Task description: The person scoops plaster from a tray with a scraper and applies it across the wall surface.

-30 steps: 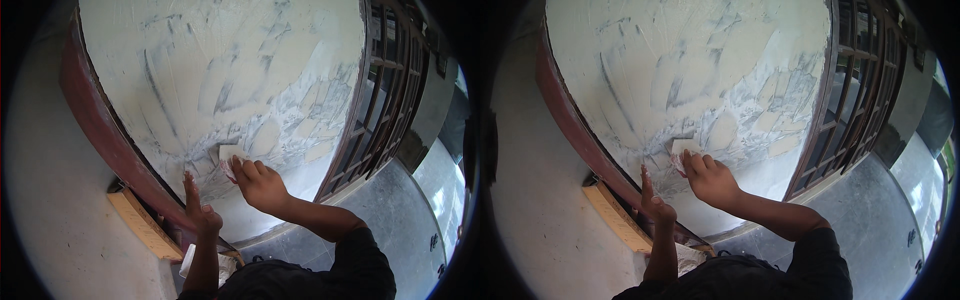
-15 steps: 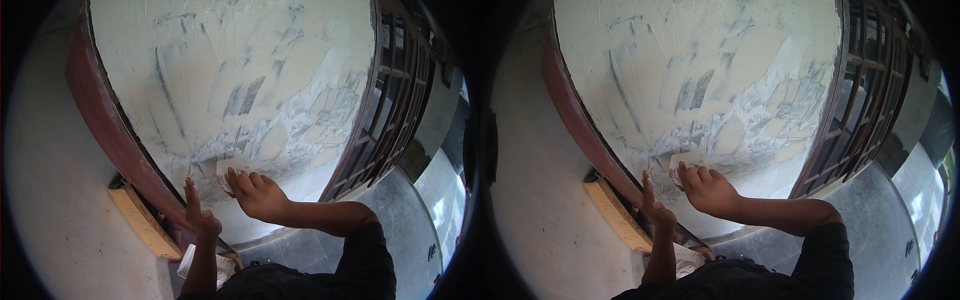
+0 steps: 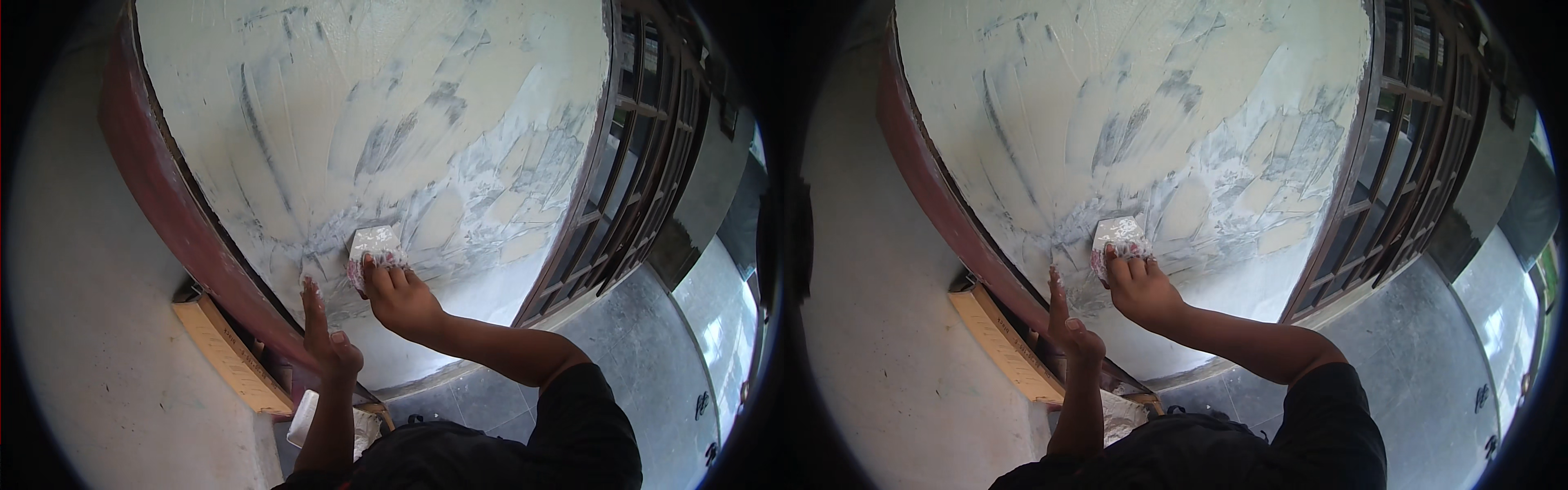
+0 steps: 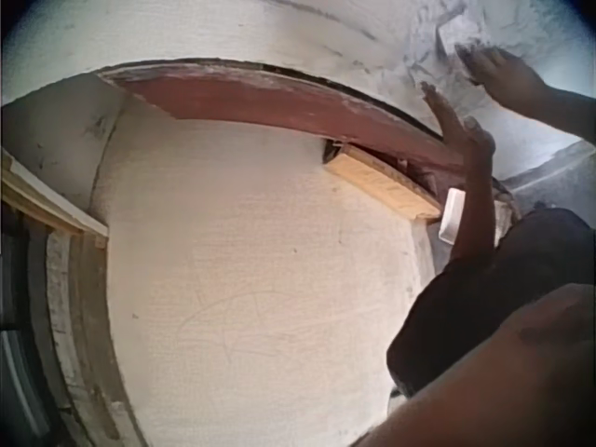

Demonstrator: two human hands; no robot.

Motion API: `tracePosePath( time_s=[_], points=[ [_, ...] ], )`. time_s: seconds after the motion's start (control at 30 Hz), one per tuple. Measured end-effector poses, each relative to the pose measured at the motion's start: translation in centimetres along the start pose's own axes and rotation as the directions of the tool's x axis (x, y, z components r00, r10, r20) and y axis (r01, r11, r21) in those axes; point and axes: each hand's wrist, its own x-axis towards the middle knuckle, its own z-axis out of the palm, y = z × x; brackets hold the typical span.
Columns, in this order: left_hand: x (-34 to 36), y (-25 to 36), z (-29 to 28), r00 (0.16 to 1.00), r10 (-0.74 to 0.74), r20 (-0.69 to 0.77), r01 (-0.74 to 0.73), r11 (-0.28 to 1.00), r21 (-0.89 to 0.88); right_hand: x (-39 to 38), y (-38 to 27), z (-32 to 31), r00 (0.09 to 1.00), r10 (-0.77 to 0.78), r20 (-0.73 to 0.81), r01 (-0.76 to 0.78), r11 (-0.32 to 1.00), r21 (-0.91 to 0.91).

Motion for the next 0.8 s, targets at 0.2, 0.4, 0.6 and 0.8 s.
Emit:
tracePosePath(
  time_s=[0.2, 0.4, 0.6, 0.8],
  points=[
    [-0.4, -0.3, -1.1, 0.999, 0.034, -0.035, -0.034, 0.999, 0.012, 1.2, 5.8, -6.6, 0.941, 0.338, -0.014, -0.333, 0.934, 0.131],
    [-0.9, 0.3, -0.4, 0.996, -0.079, -0.051, 0.076, 0.995, -0.060, 1.5, 9.0, -2.1, 0.932, 0.349, -0.097, -0.361, 0.917, -0.170],
    [-0.8, -0.2, -0.8, 0.999, -0.047, -0.027, 0.047, 0.999, -0.003, -1.6, 2.9, -3.5, 0.942, 0.322, 0.088, -0.331, 0.936, 0.122],
    [-0.6, -0.9, -2.1, 0.998, -0.058, -0.037, 0.060, 0.997, 0.045, 4.1, 9.2, -6.6, 0.853, 0.506, -0.127, -0.508, 0.861, 0.019]
  ],
)
